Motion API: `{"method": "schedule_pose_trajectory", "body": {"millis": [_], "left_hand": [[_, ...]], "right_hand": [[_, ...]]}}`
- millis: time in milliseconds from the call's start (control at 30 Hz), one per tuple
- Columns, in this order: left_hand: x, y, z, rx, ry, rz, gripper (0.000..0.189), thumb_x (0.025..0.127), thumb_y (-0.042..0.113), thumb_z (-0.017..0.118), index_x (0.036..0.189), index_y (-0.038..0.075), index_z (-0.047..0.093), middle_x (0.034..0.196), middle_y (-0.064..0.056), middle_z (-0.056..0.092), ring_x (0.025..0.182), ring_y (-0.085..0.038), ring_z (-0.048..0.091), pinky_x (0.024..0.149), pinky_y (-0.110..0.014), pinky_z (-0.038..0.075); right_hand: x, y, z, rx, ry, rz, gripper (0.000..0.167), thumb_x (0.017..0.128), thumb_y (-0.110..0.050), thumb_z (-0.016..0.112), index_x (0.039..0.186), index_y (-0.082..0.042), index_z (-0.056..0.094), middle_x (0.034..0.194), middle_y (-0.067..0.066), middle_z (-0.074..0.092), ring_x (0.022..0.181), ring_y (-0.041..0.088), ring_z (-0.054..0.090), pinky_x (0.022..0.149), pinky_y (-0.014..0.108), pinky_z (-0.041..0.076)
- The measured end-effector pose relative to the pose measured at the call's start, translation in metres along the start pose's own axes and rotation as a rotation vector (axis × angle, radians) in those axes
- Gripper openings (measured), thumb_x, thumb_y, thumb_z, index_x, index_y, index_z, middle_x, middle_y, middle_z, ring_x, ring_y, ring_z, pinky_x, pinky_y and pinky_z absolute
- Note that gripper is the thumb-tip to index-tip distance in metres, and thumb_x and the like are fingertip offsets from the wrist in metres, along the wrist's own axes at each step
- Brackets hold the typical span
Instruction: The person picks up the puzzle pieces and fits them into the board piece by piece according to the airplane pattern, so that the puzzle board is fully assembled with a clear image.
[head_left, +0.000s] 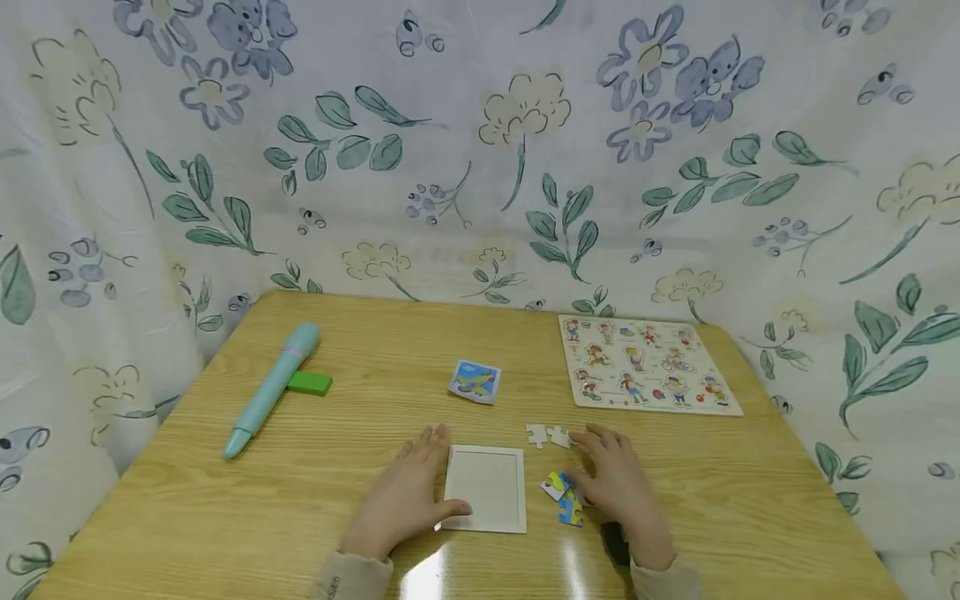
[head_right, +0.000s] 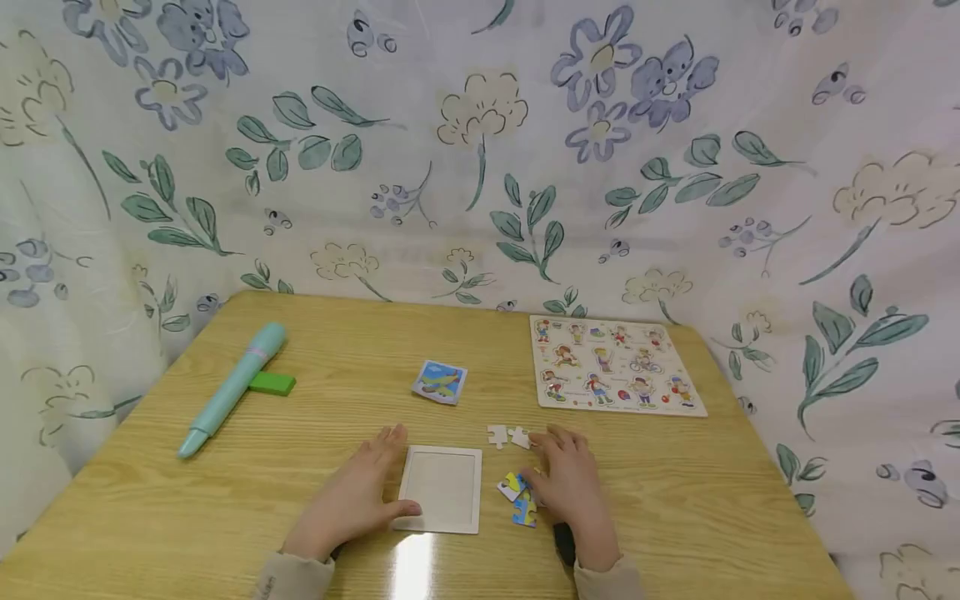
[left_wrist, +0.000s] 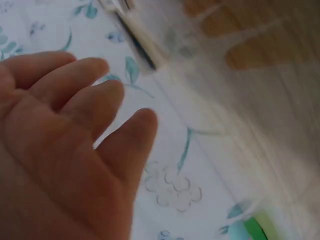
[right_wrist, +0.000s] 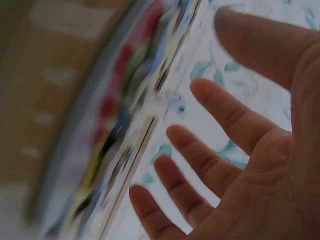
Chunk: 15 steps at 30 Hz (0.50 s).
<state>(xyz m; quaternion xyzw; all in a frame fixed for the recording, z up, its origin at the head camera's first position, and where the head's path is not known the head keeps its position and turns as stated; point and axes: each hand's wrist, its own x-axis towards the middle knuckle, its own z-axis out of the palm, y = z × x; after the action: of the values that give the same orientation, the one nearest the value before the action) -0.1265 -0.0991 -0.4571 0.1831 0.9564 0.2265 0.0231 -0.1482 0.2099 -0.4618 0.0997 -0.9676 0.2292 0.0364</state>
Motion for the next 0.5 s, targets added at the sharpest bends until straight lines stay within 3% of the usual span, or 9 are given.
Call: {"method": "schedule_pose_trajectory", "body": {"millis": [133,267,367,500], "left_hand": [[-0.003,0.004,0.005,-0.01,-0.079,0.029,0.106,0.073,0.059,0.074,0.148,-0.004,0.033,0.156,-0.021,0.031,0.145,-0.039,0.029,0.118,-0.055,0.029],[-0.008,0.006,0.006,0.003,-0.138,0.03,0.106,0.07,0.057,0.076,0.147,-0.004,0.035,0.155,-0.021,0.033,0.144,-0.04,0.031,0.117,-0.055,0.031],[-0.009,0.006,0.007,0.008,-0.156,0.029,0.104,0.071,0.054,0.077,0.147,-0.004,0.036,0.156,-0.02,0.032,0.144,-0.038,0.031,0.117,-0.055,0.031],[-0.008,0.004,0.005,0.02,-0.141,0.037,0.101,0.073,0.051,0.077,0.147,-0.004,0.035,0.156,-0.019,0.031,0.144,-0.037,0.031,0.117,-0.055,0.032]], "right_hand": [[0.022,-0.011,0.012,0.014,0.015,-0.055,0.04,0.085,-0.025,0.074,0.121,-0.01,0.065,0.127,0.017,0.06,0.114,0.04,0.055,0.094,0.057,0.049],[0.04,-0.022,0.017,0.014,-0.04,-0.063,0.039,0.084,-0.025,0.075,0.118,-0.007,0.066,0.118,0.016,0.063,0.103,0.034,0.06,0.087,0.05,0.054],[0.047,-0.029,0.018,-0.005,-0.099,-0.036,0.037,0.082,-0.024,0.077,0.112,-0.006,0.067,0.114,0.016,0.062,0.099,0.032,0.06,0.087,0.049,0.055],[0.057,-0.036,0.019,-0.005,-0.096,-0.011,0.032,0.079,-0.02,0.08,0.103,-0.004,0.063,0.104,0.013,0.061,0.092,0.027,0.059,0.083,0.044,0.054]]}}
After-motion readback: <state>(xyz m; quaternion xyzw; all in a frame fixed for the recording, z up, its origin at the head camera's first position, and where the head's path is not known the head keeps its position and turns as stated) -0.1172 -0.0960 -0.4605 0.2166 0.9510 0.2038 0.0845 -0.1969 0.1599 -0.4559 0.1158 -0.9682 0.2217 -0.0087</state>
